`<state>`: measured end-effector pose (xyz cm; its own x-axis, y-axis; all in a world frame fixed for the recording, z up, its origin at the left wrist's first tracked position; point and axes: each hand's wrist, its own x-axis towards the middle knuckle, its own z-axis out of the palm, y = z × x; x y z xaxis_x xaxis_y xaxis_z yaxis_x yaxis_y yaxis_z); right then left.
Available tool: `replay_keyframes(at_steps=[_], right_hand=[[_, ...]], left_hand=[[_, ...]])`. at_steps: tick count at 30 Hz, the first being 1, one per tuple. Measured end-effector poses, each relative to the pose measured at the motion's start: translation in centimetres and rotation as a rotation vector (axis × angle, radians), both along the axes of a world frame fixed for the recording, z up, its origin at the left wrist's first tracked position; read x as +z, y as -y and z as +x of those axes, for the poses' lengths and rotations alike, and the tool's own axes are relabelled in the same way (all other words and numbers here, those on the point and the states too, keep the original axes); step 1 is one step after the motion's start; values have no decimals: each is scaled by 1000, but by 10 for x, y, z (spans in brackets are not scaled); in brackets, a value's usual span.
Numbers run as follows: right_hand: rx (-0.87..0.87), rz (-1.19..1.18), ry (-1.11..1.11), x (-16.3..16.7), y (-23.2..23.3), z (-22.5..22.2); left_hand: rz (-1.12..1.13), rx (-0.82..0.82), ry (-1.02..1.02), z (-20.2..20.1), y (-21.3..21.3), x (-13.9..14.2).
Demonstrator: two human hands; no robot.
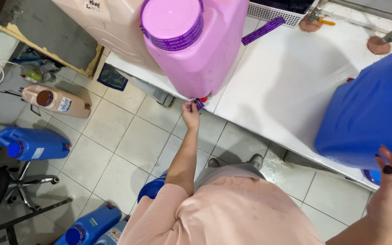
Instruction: The person seals a pink plastic container with a purple band, fills a blue container with water from a tap, and rinses a beige container in a sink. They then cut the top off a large clear water bottle using scissors and rinse it in the sink.
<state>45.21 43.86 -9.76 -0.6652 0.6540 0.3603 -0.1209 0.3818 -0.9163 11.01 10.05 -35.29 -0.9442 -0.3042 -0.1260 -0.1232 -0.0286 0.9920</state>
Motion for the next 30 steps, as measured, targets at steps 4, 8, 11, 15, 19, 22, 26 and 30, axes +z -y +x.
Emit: replay_keyframes(at_steps=[4, 8, 11, 15, 19, 22, 26, 30], right_hand=[[-24, 191, 42, 0, -45, 6], [79, 304, 52, -21, -103, 18], [114, 292, 27, -39, -139, 26], [132, 246, 10, -47, -169, 32], [197, 192, -43, -47, -179, 37], [212, 163, -73, -49, -188, 40], [182, 222, -126, -60, -207, 39], [184, 230, -162, -75, -221, 41]], left_hand=[[-30, 101, -16, 6, -11, 4], [-239, 87, -82, 10, -28, 12], [-335, 105, -126, 9, -39, 12], [-118, 347, -169, 10, -56, 4], [-821, 424, -164, 19, -84, 0], [-555, 474, -119, 19, -97, 7], [-31, 478, -194, 23, -79, 23], [-208, 572, -135, 30, -56, 34]])
